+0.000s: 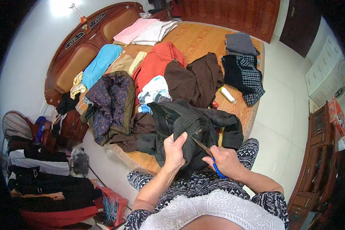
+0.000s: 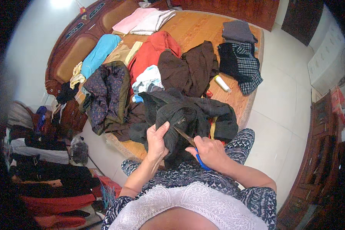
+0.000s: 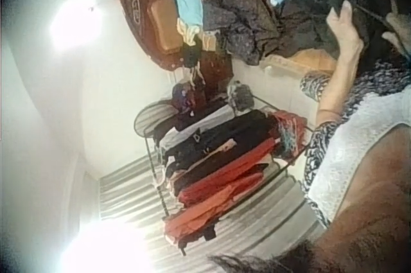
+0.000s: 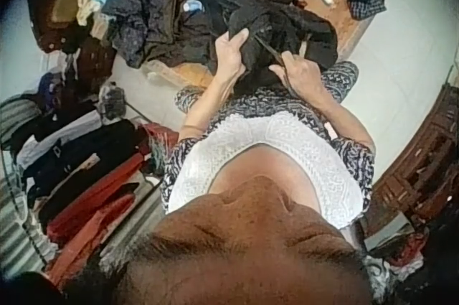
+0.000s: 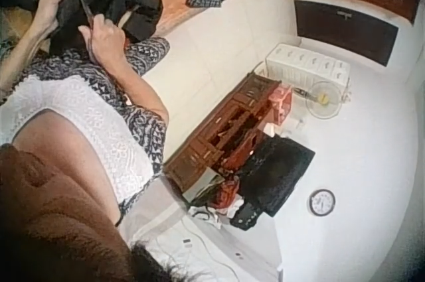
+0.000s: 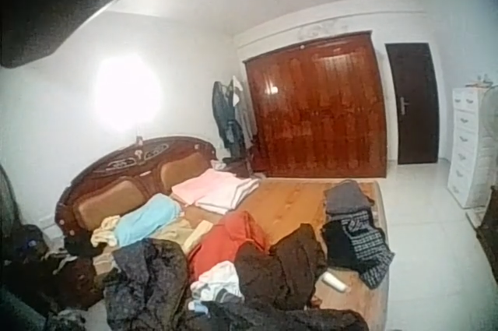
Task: Repairing a zipper or loose thread on a green jacket using scissors while sitting on a bed.
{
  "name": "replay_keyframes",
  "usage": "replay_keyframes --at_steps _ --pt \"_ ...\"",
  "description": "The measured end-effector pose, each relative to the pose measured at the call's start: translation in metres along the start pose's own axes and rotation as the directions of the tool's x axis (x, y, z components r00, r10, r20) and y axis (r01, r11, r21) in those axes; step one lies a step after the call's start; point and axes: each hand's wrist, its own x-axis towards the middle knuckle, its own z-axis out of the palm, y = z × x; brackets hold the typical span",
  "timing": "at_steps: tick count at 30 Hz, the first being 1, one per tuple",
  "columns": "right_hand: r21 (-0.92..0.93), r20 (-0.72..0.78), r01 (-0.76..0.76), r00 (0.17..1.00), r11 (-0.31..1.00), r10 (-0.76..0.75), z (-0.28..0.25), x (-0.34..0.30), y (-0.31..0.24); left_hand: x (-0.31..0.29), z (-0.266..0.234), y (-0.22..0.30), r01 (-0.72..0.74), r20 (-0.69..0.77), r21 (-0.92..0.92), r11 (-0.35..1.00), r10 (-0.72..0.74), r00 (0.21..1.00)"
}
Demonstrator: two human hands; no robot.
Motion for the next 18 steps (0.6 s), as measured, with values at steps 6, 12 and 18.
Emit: replay_keyframes --at_steps 6,12,18 --pt "-0.171 0.019 0.042 0.999 0.984 -0.039 -0.01 0.006 0.011 0.003 0.002 -0.002 -0.03 -0.032 0.061 0.998 0.032 0.999" --pt "-0.114 0.106 0.093 0.991 0.989 -0.081 -0.012 0.013 0.026 0.004 0.001 -0.004 -0.029 -0.03 0.02 0.999 0.029 0.999" --pt "0.536 0.324 -0.101 0.941 0.838 -0.094 -0.011 0.01 0.029 0.001 -0.008 -0.008 -0.024 0.033 0.015 1.0 0.024 0.999"
